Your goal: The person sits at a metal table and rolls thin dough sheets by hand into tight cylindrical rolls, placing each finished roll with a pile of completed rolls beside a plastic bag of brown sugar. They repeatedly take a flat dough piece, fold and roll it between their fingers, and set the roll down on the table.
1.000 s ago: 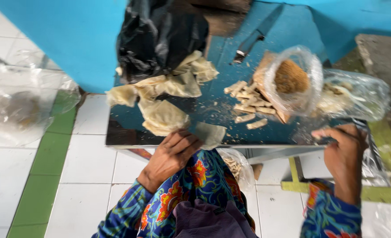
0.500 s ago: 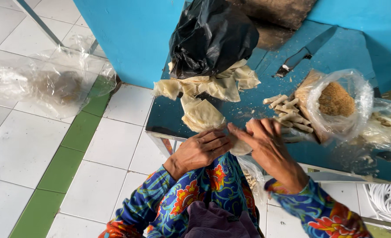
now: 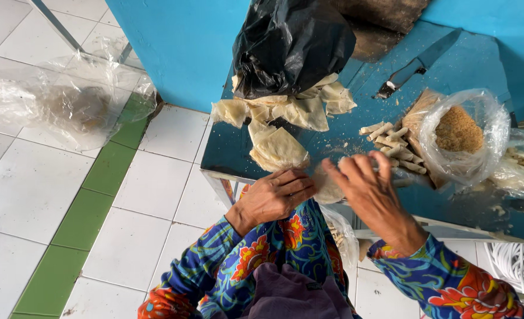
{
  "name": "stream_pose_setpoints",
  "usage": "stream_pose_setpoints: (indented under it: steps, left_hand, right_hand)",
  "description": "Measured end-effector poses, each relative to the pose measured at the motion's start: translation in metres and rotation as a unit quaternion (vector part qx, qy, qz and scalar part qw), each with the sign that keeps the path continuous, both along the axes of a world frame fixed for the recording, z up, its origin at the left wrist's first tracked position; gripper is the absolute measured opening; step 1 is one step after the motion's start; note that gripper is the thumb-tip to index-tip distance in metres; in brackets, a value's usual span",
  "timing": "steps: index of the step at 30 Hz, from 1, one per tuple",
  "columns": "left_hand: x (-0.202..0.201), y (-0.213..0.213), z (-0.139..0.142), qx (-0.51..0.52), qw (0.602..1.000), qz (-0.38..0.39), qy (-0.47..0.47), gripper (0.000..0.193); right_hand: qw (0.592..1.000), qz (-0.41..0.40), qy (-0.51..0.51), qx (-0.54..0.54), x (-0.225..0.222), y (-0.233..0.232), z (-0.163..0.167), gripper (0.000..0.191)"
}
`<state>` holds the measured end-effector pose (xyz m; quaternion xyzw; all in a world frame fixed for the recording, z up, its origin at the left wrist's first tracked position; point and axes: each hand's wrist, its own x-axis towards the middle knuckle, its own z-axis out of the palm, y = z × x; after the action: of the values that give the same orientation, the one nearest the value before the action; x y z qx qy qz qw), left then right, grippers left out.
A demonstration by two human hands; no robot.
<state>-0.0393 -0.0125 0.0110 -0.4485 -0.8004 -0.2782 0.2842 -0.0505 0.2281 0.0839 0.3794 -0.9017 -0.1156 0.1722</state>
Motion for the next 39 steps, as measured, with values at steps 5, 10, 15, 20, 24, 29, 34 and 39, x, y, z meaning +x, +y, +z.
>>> stream_pose_setpoints:
  steps: [5, 10, 15, 20, 24, 29, 34, 39]
  left_hand:
    - [0.001, 0.003, -0.001, -0.004, 1.000, 0.009, 0.008, 0.037]
    - [0.002, 0.009, 0.001, -0.001, 0.999, 0.012, 0.031, 0.033]
    - [-0.001, 0.013, 0.002, 0.017, 1.000, 0.006, 0.005, 0.032]
    - [0.000, 0.019, 0.003, 0.007, 1.000, 0.002, -0.003, 0.032]
    - [-0.002, 0.028, 0.008, 0.016, 1.000, 0.004, -0.006, 0.034]
    - [-0.002, 0.037, 0.016, 0.024, 0.999, 0.001, -0.024, 0.034]
    - [-0.004, 0.042, 0.020, 0.027, 0.999, 0.010, -0.020, 0.029]
    - [-0.004, 0.038, 0.017, 0.036, 0.999, 0.007, -0.030, 0.027]
  right_hand:
    - [0.993, -0.059, -0.031, -0.102, 0.003, 0.015, 0.002, 0.037]
    - [0.992, 0.001, -0.045, -0.120, 0.015, 0.006, -0.027, 0.070]
    - [0.974, -0.017, -0.144, -0.175, 0.014, 0.041, -0.029, 0.062]
    - [0.929, -0.026, -0.217, -0.300, -0.003, 0.085, -0.002, 0.048]
    - [0.938, -0.118, -0.052, -0.322, -0.042, 0.159, 0.041, 0.053]
    - [0.861, -0.262, -0.208, -0.383, -0.109, 0.192, 0.040, 0.045]
    - [0.848, -0.315, -0.209, -0.371, -0.135, 0.176, 0.024, 0.047]
    - [0.910, -0.307, -0.130, -0.246, -0.134, 0.168, 0.010, 0.036]
